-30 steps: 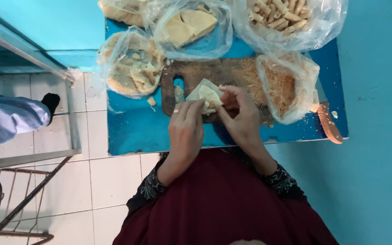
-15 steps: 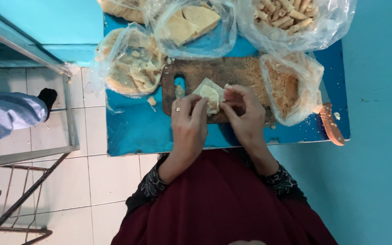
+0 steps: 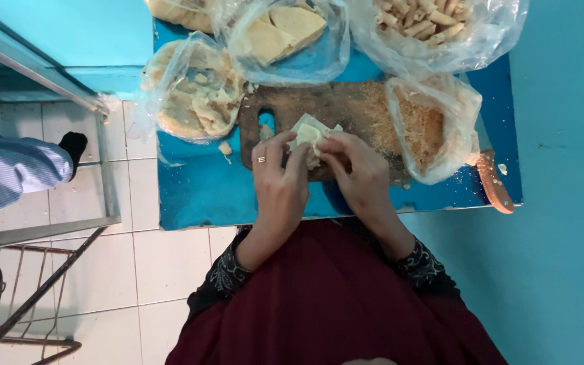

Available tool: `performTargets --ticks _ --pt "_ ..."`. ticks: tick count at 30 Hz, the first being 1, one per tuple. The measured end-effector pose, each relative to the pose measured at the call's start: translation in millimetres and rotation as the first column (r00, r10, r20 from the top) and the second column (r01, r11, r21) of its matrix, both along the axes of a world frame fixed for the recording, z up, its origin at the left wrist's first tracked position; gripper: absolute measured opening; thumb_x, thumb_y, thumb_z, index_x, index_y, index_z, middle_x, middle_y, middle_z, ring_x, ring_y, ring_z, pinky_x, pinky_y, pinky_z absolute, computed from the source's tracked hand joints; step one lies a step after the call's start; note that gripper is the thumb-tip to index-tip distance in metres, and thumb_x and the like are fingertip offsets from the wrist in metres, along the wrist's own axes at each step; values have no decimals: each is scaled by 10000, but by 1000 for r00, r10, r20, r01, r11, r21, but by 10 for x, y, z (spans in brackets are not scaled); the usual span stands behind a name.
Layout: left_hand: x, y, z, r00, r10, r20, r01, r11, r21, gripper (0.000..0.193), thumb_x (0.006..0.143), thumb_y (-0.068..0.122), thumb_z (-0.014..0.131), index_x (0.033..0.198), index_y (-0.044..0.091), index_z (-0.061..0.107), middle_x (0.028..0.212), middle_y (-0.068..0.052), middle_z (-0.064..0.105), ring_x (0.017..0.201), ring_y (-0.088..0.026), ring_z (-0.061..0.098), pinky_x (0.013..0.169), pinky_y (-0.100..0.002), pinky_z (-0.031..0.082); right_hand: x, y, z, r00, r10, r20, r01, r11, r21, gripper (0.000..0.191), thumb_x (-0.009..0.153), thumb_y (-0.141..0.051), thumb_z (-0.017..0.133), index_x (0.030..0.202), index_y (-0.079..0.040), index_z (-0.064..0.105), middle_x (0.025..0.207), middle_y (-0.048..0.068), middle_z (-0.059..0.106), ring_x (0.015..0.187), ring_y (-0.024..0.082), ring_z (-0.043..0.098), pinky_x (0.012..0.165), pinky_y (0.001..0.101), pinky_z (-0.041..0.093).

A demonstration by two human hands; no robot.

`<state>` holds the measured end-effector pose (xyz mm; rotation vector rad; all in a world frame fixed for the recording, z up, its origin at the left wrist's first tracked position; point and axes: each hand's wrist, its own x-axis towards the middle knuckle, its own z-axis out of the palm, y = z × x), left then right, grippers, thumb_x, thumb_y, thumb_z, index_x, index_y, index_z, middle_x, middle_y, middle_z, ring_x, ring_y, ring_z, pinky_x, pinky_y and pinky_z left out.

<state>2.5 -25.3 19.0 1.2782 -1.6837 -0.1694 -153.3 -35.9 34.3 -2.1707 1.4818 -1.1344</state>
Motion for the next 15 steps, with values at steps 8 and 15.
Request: performTargets --ticks 8,15 --pt "-10 1 -23 1000 3 -19 -4 1000 -17 183 873 -35 691 1051 5 675 1253 -153 601 1076 -337 569 941 -434 488 -24 -51 78 996 69 -62 -74 994 -83 238 930 -47 765 1152 -75 684 1080 98 752 1008 267 751 848 349 603" --pt "-8 22 -28 1000 10 -15 -10 1000 -19 129 909 -19 703 1032 2 670 1143 -135 614 1061 -355 562 932 -452 480 -106 -113 155 961 231 -150 -242 968 -64 264 949 -40 742 1195 -37 648 1115 116 736 1002 283 735 843 376 595"
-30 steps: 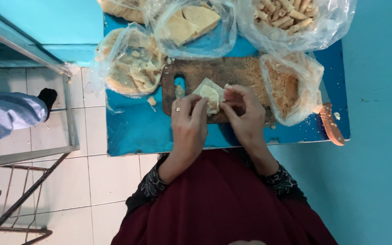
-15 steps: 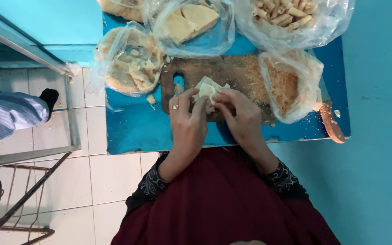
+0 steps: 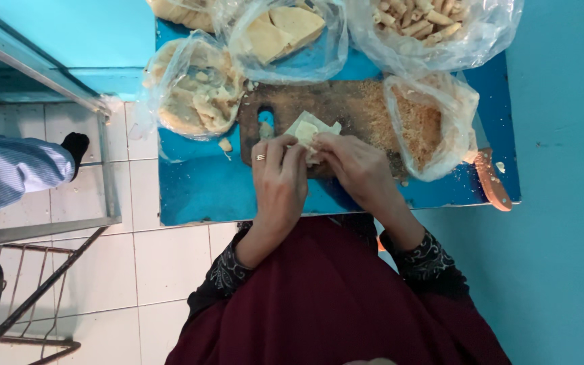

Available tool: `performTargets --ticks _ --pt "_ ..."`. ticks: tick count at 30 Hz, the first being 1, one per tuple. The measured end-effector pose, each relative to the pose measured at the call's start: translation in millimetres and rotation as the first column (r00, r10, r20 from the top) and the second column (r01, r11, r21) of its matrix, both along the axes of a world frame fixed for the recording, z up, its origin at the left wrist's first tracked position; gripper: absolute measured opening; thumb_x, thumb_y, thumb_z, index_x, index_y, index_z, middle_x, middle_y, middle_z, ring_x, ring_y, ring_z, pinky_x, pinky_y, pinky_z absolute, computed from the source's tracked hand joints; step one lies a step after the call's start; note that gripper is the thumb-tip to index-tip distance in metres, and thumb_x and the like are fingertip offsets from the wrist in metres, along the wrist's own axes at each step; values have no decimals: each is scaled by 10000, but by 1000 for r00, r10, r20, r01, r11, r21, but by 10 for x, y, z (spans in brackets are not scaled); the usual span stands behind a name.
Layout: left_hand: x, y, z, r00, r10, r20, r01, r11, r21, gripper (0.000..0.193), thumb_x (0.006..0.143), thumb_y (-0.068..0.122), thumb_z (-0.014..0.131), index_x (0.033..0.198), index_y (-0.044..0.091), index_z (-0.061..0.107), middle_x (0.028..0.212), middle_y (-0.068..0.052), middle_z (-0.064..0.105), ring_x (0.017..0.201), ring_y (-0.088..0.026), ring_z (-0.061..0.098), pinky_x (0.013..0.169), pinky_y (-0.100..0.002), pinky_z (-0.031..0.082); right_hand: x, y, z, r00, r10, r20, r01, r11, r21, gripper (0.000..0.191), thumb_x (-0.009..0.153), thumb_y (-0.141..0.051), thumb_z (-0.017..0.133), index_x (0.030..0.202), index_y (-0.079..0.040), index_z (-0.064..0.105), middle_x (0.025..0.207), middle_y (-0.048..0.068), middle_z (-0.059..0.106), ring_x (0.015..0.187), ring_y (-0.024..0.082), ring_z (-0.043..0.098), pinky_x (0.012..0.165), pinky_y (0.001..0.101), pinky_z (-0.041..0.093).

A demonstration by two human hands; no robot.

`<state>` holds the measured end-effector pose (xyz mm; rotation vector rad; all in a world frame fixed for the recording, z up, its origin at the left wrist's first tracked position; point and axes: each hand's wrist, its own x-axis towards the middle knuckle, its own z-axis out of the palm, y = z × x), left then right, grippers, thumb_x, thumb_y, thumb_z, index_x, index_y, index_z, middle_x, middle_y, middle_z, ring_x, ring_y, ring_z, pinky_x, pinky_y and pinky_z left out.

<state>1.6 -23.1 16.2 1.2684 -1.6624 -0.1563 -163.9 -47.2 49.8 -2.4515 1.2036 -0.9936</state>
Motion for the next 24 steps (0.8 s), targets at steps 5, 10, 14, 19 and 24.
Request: performTargets --ticks 5,10,14,19,24 --pt "-12 7 -30 1000 -23 -14 23 999 32 136 917 -32 696 1046 -7 663 1089 -138 603 1046 -361 573 919 -447 490 -9 -40 -26 1000 -2 4 2 1000 -21 246 967 -26 736 1194 -29 640 1084 131 726 980 291 741 809 368 599" --pt "-19 24 -49 999 -43 -8 43 998 47 177 901 -51 666 1073 -12 658 1100 -147 604 1035 -366 593 880 -452 502 -67 -73 -19 1000 24 -15 -24 1000 -16 270 965 -32 732 1210 -23 619 1080 127 718 956 289 742 778 373 592" --pt "-20 20 -53 999 -42 12 41 998 55 169 912 -48 662 1073 5 655 1094 -133 606 1008 -343 613 852 -440 513 -183 -113 73 984 38 -176 -63 988 -141 303 943 48 648 1227 -46 596 1143 111 710 1021 291 738 832 386 595" --pt "-12 24 -52 998 -53 29 51 997 59 188 900 -47 658 1083 -10 643 1101 -140 600 1016 -349 610 880 -443 514 -266 -121 164 962 18 -274 -70 981 -183 373 884 35 642 1242 -42 568 1146 134 692 1037 312 726 835 401 589" --pt "-22 11 -57 999 -43 -8 44 997 60 193 900 -57 655 1089 -18 641 1099 -151 600 1025 -359 609 883 -449 515 -232 -98 136 970 -4 -242 -48 977 -208 339 907 44 675 1217 -53 579 1102 117 712 941 287 737 695 385 562"
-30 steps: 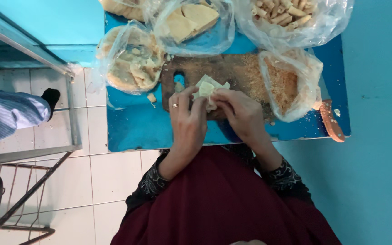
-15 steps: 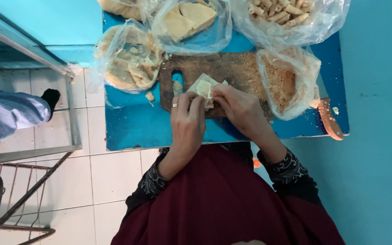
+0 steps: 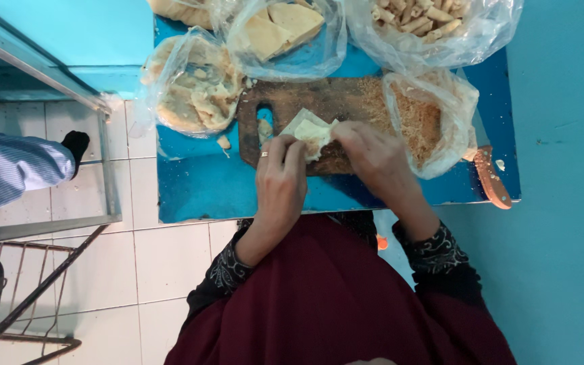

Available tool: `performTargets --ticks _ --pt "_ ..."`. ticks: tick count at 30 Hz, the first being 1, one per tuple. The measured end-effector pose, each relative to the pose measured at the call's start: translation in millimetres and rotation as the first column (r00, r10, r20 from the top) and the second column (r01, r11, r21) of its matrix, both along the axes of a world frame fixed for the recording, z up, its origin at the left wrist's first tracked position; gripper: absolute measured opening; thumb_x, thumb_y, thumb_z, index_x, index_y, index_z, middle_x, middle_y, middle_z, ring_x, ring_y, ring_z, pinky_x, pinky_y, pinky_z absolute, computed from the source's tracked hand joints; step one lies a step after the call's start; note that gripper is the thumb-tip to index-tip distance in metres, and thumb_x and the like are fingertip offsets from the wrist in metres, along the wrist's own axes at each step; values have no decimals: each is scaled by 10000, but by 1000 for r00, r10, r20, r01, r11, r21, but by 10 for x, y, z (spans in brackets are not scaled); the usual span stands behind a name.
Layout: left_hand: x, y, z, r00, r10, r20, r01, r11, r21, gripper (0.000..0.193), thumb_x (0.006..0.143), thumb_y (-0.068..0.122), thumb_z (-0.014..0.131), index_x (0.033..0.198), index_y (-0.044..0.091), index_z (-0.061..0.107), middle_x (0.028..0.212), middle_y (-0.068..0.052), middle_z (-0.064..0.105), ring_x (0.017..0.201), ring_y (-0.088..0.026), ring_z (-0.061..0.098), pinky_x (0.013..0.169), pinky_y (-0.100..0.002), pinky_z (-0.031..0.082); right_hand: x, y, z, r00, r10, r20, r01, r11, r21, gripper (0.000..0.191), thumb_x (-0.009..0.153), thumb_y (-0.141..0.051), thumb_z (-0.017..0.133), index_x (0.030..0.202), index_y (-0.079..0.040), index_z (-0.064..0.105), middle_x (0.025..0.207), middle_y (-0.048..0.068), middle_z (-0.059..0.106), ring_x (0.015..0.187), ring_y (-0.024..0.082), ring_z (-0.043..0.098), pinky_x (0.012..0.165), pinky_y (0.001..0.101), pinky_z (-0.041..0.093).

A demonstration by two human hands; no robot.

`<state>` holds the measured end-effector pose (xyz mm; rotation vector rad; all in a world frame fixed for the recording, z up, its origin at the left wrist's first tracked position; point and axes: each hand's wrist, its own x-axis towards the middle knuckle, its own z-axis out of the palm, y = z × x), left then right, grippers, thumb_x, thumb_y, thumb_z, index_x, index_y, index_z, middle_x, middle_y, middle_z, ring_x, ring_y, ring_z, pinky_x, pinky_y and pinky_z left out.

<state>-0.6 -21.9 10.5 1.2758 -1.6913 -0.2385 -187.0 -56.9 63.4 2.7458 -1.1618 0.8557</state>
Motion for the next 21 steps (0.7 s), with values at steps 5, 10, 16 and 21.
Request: performTargets --ticks 5,10,16,21 --pt "-12 -28 -17 998 11 -60 -12 1000 -28 155 933 -52 663 1079 -11 626 1107 -150 606 1037 -359 609 882 -451 516 99 31 -108 985 78 154 -88 994 63 311 968 34 652 1250 -49 550 1136 123 681 1002 313 724 797 388 586" --pt "-8 -25 -15 998 1 -69 -2 1000 -12 123 945 -40 669 1048 1 616 1105 -148 601 1027 -359 604 877 -451 503 247 38 -236 961 24 276 -74 982 173 245 979 -11 717 1184 -56 593 1104 117 699 975 302 740 775 367 601" --pt "1 -13 4 999 35 -25 -36 999 -19 111 932 -27 687 1025 -2 631 1143 -157 592 1049 -368 567 910 -461 479 289 51 -263 960 5 279 -32 995 93 261 960 5 732 1168 -44 581 1101 129 677 1016 331 715 827 395 596" --pt "45 -13 29 998 52 30 -51 998 -20 108 906 9 718 1002 4 667 1205 -146 591 1095 -354 539 941 -458 464 293 22 -256 964 4 267 -30 995 95 256 916 -12 787 1100 -62 615 1065 92 695 948 303 720 782 383 586"
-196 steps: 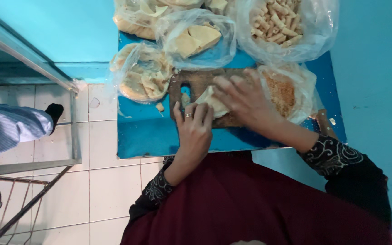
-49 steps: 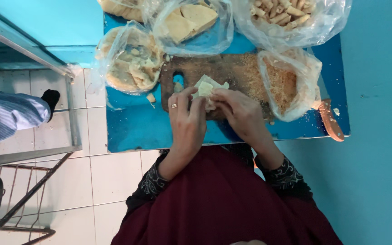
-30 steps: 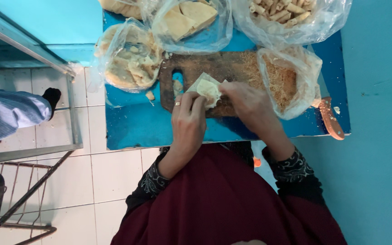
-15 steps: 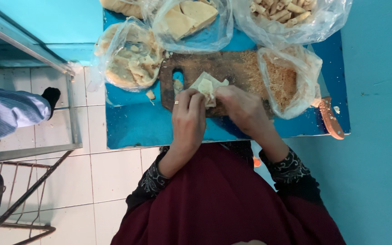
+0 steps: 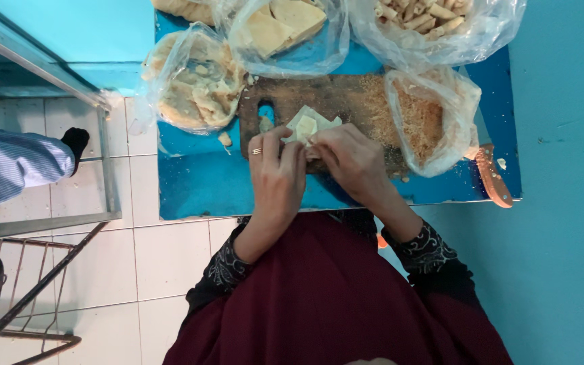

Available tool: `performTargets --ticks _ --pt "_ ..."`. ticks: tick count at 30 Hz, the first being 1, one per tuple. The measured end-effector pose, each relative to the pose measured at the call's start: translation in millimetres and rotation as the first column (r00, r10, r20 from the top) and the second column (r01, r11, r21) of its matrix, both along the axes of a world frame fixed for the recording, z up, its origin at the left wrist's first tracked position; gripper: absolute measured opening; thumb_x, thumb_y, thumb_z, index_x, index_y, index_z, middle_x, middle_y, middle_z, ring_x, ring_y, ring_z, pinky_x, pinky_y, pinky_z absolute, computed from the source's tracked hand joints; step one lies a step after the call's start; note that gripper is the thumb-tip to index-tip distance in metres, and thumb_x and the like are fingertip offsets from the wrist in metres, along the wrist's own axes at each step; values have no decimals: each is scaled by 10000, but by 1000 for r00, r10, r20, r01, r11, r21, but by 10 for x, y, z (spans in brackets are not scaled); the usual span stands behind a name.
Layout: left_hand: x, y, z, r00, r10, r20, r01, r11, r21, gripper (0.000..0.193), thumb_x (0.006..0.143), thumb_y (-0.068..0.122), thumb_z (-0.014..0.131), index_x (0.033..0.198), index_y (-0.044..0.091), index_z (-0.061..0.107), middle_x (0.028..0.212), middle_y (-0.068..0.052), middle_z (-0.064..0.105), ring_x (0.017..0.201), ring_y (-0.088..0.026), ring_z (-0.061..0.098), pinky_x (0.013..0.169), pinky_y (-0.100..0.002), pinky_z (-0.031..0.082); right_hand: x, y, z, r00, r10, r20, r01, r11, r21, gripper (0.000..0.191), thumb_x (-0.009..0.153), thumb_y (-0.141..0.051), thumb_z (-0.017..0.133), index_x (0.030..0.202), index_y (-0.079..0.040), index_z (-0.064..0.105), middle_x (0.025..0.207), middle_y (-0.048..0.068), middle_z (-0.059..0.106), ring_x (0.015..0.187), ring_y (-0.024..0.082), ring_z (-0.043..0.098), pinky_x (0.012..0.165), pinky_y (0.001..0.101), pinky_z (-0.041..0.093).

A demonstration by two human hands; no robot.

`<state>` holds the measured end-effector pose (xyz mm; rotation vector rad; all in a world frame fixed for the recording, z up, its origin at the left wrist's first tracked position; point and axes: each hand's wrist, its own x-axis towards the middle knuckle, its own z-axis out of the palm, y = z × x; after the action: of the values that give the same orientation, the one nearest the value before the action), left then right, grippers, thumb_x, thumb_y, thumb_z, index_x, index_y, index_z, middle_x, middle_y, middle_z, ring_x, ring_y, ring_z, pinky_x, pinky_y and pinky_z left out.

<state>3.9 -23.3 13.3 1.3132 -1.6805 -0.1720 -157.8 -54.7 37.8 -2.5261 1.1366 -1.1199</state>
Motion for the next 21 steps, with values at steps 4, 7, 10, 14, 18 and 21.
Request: performTargets --ticks 4,7,10,14,18,21 --pt "8 2 21 999 -1 33 1 1000 -5 120 899 24 724 1006 3 674 1231 -143 582 1136 -367 525 985 -472 449 -3 4 -48 995 -14 103 3 994 107 269 903 0 788 1099 -34 607 1130 137 657 972 288 723 783 342 603" --pt "1 -3 26 999 -16 31 17 1000 -1 149 889 22 723 1033 7 687 1249 -144 583 1127 -363 525 979 -465 449 -19 10 -122 973 -37 228 -26 964 265 277 932 27 771 1134 -23 587 1154 123 649 1032 239 747 843 322 634" --pt "-3 -7 24 999 -29 23 29 1000 3 173 881 13 721 1053 18 698 1263 -138 585 1113 -354 527 967 -450 452 -48 8 -211 928 -18 372 -133 917 376 315 955 68 736 1176 -24 531 1186 118 621 1119 225 743 925 330 648" --pt "7 -17 25 999 -37 33 37 999 10 189 865 -16 701 1047 33 711 1261 -129 586 1096 -342 524 967 -443 454 -106 19 -280 871 -61 487 -201 861 468 365 975 110 697 1201 -33 449 1201 110 600 1145 227 739 934 336 650" --pt "8 -13 38 998 -34 48 34 999 7 198 858 -22 690 1045 39 717 1257 -128 583 1104 -346 513 975 -451 447 -130 40 -275 871 -16 491 -231 869 437 353 993 132 654 1216 -28 432 1216 111 534 1176 243 729 973 347 643" --pt "4 -13 46 999 -30 38 30 1000 -5 194 859 -17 693 1040 47 721 1256 -125 583 1104 -345 507 981 -459 436 -106 44 -270 874 -36 484 -200 882 427 355 991 126 661 1208 -29 428 1217 103 532 1159 238 739 958 335 645"
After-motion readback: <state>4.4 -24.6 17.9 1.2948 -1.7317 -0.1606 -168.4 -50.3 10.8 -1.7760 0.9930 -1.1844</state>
